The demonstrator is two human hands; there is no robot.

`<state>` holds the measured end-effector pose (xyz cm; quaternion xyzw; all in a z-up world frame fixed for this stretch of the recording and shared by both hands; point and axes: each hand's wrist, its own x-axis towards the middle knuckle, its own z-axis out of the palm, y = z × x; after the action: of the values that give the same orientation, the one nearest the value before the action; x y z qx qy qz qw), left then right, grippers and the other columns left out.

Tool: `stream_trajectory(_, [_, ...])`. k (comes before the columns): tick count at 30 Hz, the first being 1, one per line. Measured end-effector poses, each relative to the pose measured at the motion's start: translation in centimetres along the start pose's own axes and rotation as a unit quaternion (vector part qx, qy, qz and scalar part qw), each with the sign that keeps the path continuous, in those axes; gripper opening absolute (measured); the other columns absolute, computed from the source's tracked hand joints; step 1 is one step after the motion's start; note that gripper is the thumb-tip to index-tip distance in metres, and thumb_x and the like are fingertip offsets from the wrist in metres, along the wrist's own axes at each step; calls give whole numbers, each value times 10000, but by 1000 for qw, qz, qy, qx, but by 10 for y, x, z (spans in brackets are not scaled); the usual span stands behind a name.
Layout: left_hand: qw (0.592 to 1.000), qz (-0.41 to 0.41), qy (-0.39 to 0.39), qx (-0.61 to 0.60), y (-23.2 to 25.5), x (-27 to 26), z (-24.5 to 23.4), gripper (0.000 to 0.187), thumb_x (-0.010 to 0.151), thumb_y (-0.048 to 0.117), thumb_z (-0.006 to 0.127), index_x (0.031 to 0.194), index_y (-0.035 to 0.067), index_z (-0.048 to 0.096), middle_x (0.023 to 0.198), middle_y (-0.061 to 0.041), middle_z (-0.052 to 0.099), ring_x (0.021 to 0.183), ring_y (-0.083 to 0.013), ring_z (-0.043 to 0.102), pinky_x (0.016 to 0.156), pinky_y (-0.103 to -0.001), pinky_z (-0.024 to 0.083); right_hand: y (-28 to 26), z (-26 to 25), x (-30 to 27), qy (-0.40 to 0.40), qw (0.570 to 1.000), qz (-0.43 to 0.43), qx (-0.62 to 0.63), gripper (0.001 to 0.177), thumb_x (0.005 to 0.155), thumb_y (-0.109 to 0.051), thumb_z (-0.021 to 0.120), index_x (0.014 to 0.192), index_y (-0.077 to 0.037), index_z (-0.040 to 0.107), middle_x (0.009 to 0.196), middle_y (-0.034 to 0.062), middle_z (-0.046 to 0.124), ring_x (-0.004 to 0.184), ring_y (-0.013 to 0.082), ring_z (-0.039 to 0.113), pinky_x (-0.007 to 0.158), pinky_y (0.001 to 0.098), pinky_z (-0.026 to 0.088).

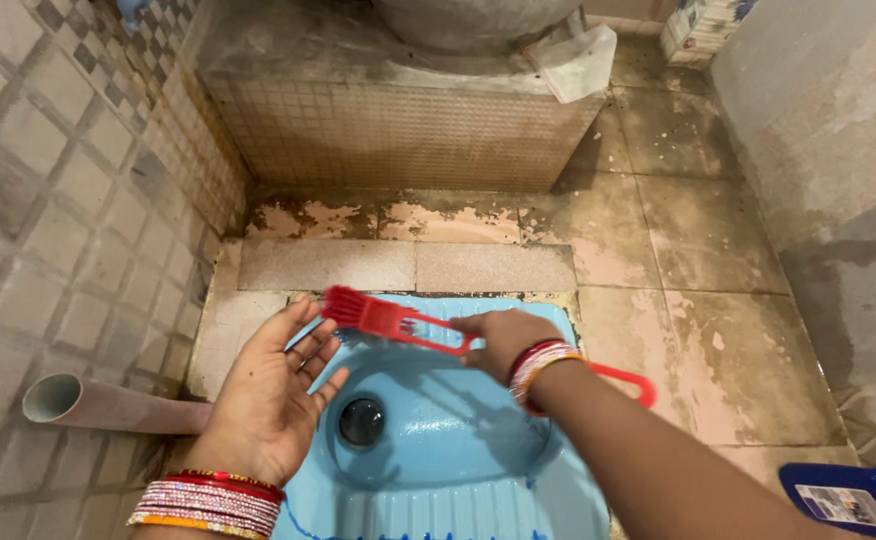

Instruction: The person applies a liquid cleaner from a blue bottle into a blue squat toilet and سپس scrubs the inside and outside of the bowl using a red brush.

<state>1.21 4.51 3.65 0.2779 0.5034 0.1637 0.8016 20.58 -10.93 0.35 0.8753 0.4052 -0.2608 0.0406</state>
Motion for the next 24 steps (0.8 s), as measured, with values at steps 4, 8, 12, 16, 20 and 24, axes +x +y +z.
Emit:
stream_trajectory(4, [1000,5,3,-10,7,4,-3,389,904,426,657,1200,175,633,1120,-7,622,1028,-161,573,995,-435,454,-41,21,12,-20,998,-66,6,554,902,-354,690,1433,-398,542,1193,38,733,1133,284,668,966,436,529])
stream_trajectory(8, [1000,8,18,-13,11,6,-3,356,893,425,637,1161,191,653,1112,9,639,1022,-141,585,992,-417,462,-34,25,16,-46,997,-50,-27,544,932,-338,661,1449,-439,526,1199,57,718,1133,304,662,960,442,529])
stream_trajectory(12, [1000,9,13,-22,14,10,-3,304,897,407,647,1110,192,620,1100,-1,633,1023,-159,591,987,-436,479,24,10,5,-28,999,34,-13,552,909,-372,668,1425,-502,523,1221,20,713,1143,281,666,955,423,533])
stream_trajectory(16, [1000,10,18,-24,16,14,-7,294,896,406,652,1100,194,629,1091,2,630,1014,-161,585,987,-436,482,30,17,-1,-26,994,104,-10,556,975,-397,597,1492,-520,436,1192,57,740,1113,287,692,953,428,545])
stream_trajectory(20, [999,5,24,-32,10,16,-11,303,893,412,656,1107,197,633,1085,7,633,1010,-157,586,987,-436,481,4,41,1,-32,995,43,80,585,923,-391,664,1474,-468,486,1250,79,696,1143,317,662,998,427,516])
stream_trajectory(24, [999,1,38,-23,5,12,-18,330,892,433,661,1123,199,643,1097,7,638,1008,-149,577,995,-415,462,-31,58,0,-102,993,-33,50,591,916,-394,647,1480,-422,472,1262,60,710,1200,289,648,1027,425,497])
